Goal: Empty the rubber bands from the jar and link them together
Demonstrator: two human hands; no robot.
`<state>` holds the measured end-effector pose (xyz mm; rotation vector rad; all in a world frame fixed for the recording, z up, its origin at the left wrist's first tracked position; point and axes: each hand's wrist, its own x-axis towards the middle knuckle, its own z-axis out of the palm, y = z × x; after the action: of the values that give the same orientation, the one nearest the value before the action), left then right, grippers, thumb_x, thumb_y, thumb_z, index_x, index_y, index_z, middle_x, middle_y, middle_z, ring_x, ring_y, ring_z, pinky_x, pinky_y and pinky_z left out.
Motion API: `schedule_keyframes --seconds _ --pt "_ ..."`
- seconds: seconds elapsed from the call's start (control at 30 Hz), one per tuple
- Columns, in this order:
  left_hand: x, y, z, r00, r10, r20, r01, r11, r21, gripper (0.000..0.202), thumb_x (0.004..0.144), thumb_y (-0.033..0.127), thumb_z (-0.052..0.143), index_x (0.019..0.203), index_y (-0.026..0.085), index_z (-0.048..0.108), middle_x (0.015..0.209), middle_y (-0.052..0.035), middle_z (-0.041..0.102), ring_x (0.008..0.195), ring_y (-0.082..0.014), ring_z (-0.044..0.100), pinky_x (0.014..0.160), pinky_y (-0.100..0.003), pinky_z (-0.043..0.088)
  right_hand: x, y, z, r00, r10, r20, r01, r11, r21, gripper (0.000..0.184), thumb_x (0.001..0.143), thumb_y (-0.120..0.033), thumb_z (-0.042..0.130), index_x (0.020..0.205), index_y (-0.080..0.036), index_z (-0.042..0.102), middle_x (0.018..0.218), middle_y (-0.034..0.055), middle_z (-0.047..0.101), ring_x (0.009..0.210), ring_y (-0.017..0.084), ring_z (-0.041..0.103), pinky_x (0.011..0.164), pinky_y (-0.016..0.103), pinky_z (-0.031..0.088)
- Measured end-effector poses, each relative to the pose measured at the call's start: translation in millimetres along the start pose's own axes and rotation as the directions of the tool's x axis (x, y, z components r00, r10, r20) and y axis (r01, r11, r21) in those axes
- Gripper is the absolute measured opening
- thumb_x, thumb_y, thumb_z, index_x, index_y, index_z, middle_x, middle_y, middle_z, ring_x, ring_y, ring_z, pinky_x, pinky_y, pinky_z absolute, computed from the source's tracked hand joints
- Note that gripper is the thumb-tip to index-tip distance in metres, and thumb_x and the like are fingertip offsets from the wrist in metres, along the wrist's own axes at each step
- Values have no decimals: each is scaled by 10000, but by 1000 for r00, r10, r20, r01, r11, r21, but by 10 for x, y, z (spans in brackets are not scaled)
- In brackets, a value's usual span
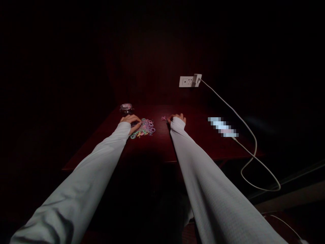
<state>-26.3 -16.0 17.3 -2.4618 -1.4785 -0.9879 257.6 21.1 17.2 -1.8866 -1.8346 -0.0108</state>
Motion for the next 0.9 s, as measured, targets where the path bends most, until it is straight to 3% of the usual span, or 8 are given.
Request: schedule_keyframes --seconds 0.23,0.47,0.6,0.7,0.8,0.9 --pt "1 -12 -5 1000 -10 -6 10 1000 15 215 986 385 585 991 278 771 1117 -37 791 1063 -273 655 917 -417 430 -60 -46 46 988 -156 14 157 986 -53 421 1066 -528 503 1216 -247 778 1401 135 691 1376 356 465 1097 481 349" --pt "-17 -44 -33 997 -50 -57 52 998 37 196 986 380 576 967 270 737 1114 -38 770 1057 -277 642 910 -413 411 -192 -93 -65 983 -181 30 183 980 -83 350 992 -275 519 1268 -205 723 1347 148 696 1319 351 500 1055 430 383" --pt "-20 -90 -52 985 -137 -108 145 987 73 303 983 385 564 723 230 551 964 -32 722 977 -267 612 844 -392 396 -233 -91 -100 974 -210 81 217 972 -90 393 957 -250 514 1278 -220 739 1382 140 670 1315 356 478 1037 435 388" --pt "-19 -134 -49 980 -165 -114 177 978 109 394 972 393 567 652 220 415 846 -30 654 915 -258 589 803 -375 384 -252 -84 -109 968 -237 85 244 966 -82 410 962 -268 514 1298 -207 739 1385 146 665 1304 356 468 1031 439 386" --pt "-13 -148 -35 972 -208 -106 218 971 97 343 972 420 560 697 235 474 814 -28 640 904 -263 594 801 -375 388 -259 -88 -103 947 -315 67 318 947 -42 401 969 -260 520 1298 -219 745 1360 126 682 1282 339 475 1029 426 381" --pt "-3 -125 -25 967 -253 -28 254 965 67 286 965 491 561 810 252 584 813 -22 654 907 -267 611 821 -373 405 -247 -108 -78 905 -421 54 422 906 -10 387 968 -238 529 1281 -222 756 1294 117 712 1261 331 488 1031 418 377"
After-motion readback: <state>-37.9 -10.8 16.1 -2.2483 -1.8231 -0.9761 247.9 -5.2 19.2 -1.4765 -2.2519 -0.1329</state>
